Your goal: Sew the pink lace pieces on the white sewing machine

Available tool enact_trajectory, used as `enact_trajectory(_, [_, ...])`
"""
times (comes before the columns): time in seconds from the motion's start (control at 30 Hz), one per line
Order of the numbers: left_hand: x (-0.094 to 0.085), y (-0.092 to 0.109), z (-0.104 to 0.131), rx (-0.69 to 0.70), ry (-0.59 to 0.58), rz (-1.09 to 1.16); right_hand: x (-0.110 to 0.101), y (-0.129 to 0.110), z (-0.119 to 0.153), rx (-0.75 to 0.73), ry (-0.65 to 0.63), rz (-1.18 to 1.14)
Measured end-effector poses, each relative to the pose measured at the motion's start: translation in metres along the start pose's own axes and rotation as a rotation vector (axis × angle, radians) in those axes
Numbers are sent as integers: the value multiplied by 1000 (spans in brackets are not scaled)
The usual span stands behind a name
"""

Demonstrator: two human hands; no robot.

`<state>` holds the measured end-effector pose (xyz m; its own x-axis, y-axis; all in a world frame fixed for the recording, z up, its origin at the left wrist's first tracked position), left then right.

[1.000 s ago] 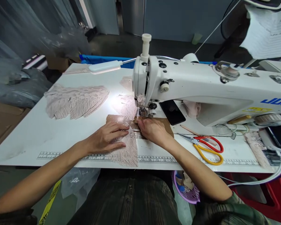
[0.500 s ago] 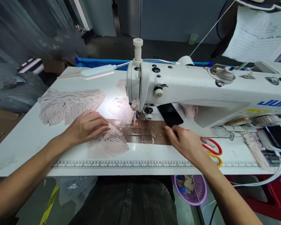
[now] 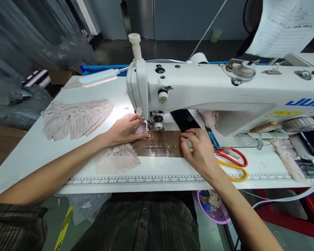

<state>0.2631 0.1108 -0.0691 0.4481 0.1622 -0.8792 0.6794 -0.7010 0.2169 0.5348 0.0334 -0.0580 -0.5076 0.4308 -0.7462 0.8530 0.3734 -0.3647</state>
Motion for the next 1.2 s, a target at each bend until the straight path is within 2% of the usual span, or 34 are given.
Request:
enact_trajectory(0.1, [-4,2,7,-25,30,-89,27,-28,-9,-114,-122,-202])
enact_trajectory(0.2, [-11,-5,8,-30,57,-96,50,-52,-19,-216,-218,-272])
enact_trajectory(0.37, [-21,-14,7,-30,109,86,71,-73,-24,-387,-299,-201])
enact_trajectory(0.47, [-16,-8,7,25,53,142,75,-75,-21,-435,-320,-87])
enact_trajectory(0.6, [-5,1,4,51,-59,-4,76,-70,-18,-394,-308,-34])
enact_trajectory(0.7, [-3,2,0,53,-81,-81,77,-63,-18,-307,-295,-67])
enact_trajectory(0.9, [2,-1,-8,65,-58,-55,79,-54,-18,-180,-269,-117])
enact_trajectory(1.2, [14,-11,-7,29,-1,-24,82,-62,-18,-218,-281,38])
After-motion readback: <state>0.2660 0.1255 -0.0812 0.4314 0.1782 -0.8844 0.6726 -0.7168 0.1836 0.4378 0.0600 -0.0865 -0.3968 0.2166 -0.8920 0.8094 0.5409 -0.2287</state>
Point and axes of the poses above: each hand's wrist, its own z-axis away from the middle knuckle, its own x-axis out of the palm, y = z × x, the point moved 3 cm from there along -z, towards the middle knuckle, and after that the axes turned 11 degrees about y, right-handed, at the moved point
